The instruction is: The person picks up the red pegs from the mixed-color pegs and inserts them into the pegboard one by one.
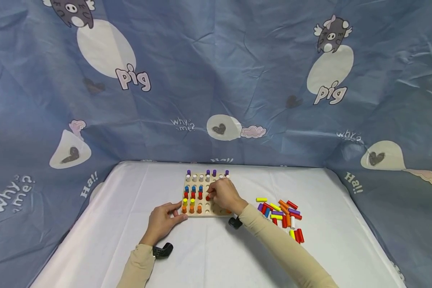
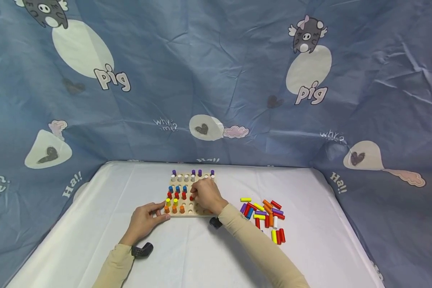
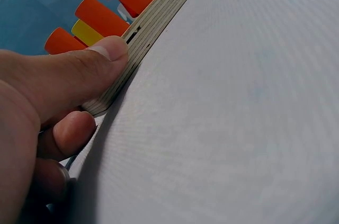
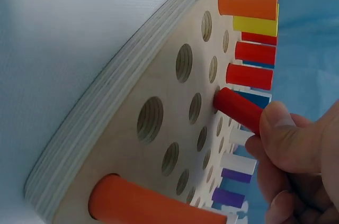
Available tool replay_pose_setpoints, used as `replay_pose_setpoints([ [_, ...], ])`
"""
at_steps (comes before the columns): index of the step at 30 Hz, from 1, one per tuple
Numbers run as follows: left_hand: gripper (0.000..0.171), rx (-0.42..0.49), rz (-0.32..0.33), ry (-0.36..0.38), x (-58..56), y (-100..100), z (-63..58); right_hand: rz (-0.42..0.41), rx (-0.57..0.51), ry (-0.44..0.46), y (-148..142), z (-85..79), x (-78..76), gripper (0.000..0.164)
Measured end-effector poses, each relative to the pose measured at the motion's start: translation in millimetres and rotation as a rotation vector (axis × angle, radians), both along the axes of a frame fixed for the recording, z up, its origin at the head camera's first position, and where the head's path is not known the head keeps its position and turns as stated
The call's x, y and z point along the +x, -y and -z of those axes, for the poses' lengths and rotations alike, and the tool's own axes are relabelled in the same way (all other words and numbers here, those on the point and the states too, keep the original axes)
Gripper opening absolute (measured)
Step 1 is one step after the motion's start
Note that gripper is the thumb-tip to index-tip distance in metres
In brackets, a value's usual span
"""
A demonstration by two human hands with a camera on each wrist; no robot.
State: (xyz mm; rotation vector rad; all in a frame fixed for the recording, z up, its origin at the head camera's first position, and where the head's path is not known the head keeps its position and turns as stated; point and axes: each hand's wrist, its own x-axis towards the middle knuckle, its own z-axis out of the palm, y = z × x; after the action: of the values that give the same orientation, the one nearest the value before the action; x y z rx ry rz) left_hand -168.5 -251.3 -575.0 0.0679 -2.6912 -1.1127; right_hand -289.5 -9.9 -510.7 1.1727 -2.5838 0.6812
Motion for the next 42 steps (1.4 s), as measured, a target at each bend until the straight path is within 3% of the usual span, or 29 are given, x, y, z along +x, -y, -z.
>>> replay_pose_setpoints([
  [6, 0.055, -0.006, 0.007, -0.008, -1.3, 0, 1.1, 0.004, 0.014, -0.041, 0, -0.7, 1.3, 0.014],
  [20, 0.054, 0.001, 0.007, -0.007, -1.0, 0, 0.3, 0.017, 0.001, 0.072, -2, 1.5, -2.3, 0.008],
  [36, 0.055, -0.019, 0.015, -0.027, -2.0, 3, 0.0, -0.008, 0.07, -0.094, 13, 3.0, 4.7, 0.01],
  [42, 0.056, -0.017, 0.019, -0.007, -0.9, 1, 0.1, 0.016, 0.075, -0.105, 16, 3.5, 6.0, 0.013],
])
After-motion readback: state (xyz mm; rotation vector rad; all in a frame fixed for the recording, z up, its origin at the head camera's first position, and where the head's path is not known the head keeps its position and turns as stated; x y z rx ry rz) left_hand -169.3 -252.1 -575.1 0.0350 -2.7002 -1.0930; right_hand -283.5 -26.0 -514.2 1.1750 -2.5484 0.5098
